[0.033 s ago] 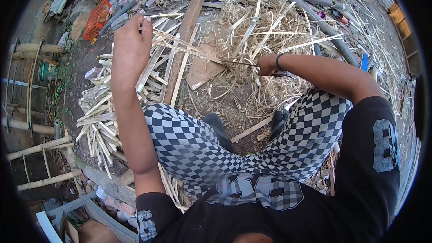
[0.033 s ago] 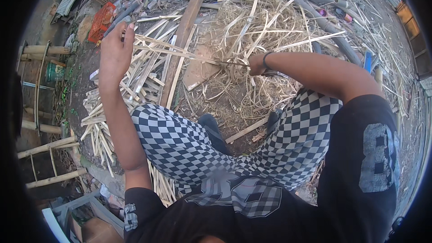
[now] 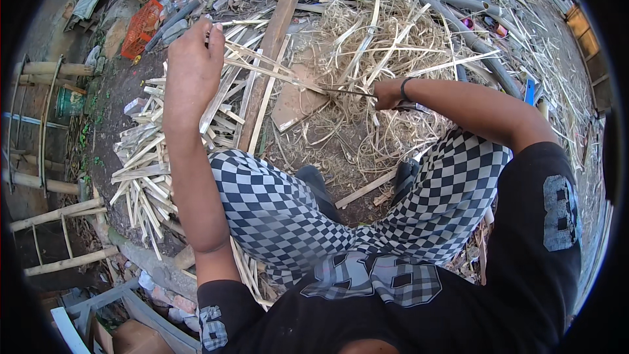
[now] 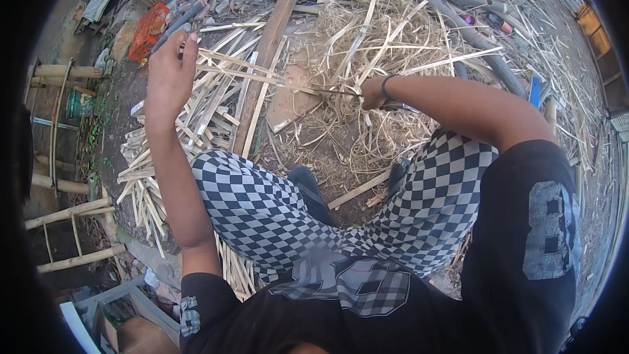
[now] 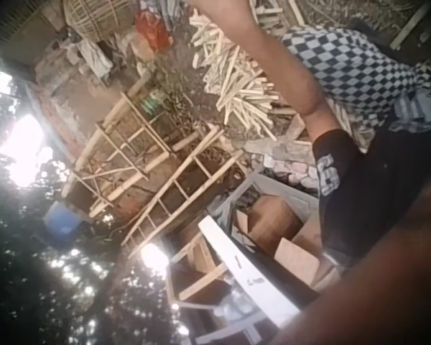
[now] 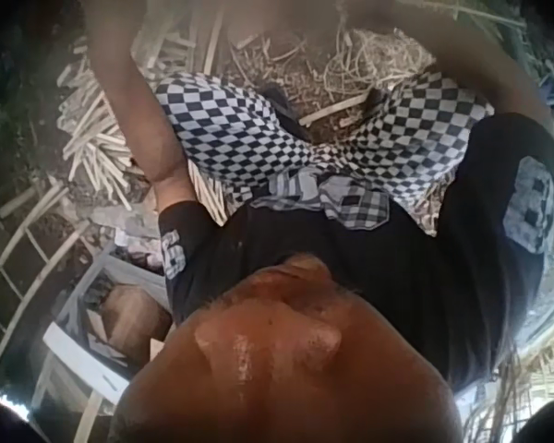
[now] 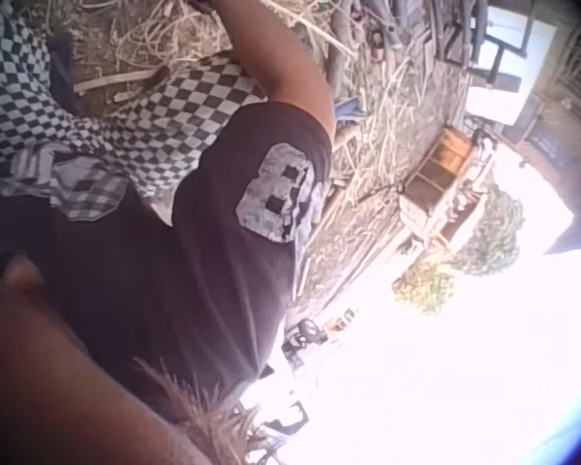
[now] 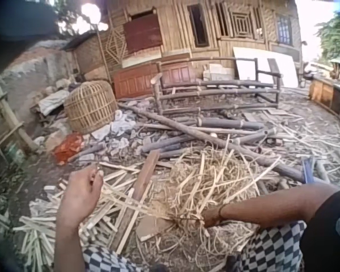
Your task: Shaving and smoothing bamboo strips using a large knife or machete.
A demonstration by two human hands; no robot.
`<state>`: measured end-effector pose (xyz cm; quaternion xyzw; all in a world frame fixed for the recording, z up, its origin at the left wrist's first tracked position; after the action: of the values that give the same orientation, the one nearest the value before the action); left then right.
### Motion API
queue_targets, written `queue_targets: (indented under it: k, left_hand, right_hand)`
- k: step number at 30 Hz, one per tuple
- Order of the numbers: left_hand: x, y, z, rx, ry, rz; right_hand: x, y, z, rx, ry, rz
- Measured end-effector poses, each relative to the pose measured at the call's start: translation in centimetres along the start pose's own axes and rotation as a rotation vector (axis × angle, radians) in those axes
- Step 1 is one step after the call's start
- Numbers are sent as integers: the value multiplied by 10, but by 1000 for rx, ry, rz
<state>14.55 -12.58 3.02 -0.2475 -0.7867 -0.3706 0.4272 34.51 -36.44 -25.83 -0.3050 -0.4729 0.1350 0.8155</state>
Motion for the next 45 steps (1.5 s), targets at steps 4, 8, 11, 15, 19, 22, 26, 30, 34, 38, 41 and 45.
queue_targets:
  k: [4,8,11,15,19,22,26,30,34,38,41,45]
  left_hand:
    - [3,-1,-8,32,2,-3]
    - [11,8,7,16,4,-156]
    - [17,13,17,50,25,-163]
    - [17,12,15,93,-30,-89]
    - [9,18,14,77,-261,51]
    - [-4,28,24,-16,-423,44]
    - [-1,31,21,62,-441,124]
    - [-5,33,20,66,-628,232]
    - [-7,32,22,87,-700,175]
    - [-8,32,15,68,-671,315]
    - [-8,26,7,33,-608,332]
    - [-17,15,-3,8,-648,439]
  right_hand:
    - [9,4,0,11,-140,-8]
    - [21,1,-5,-25,-90,23]
    - [35,-7,0,-57,-9,16]
    - [70,-27,25,-60,2,0]
    - [92,-49,31,-10,101,-88]
    - [110,-60,39,28,169,-123]
    - [130,-81,65,162,461,-312]
    - [140,-84,72,184,809,-462]
    - [147,-79,81,189,1252,-627]
    - [162,-83,91,285,1953,-702]
    - [170,-91,89,332,2048,-699]
    - [172,-118,122,445,1719,-814]
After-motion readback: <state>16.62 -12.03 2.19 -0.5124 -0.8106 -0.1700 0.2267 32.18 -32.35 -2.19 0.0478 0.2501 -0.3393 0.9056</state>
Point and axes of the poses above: each hand's wrist, its own y-axis towards the middle knuckle, its own x-axis out of the back of the hand, z = x × y, the point moved 4 cm from there along y, towards the middle knuckle, and after that the axes turned 15 degrees about x, right-handed, at the moved point
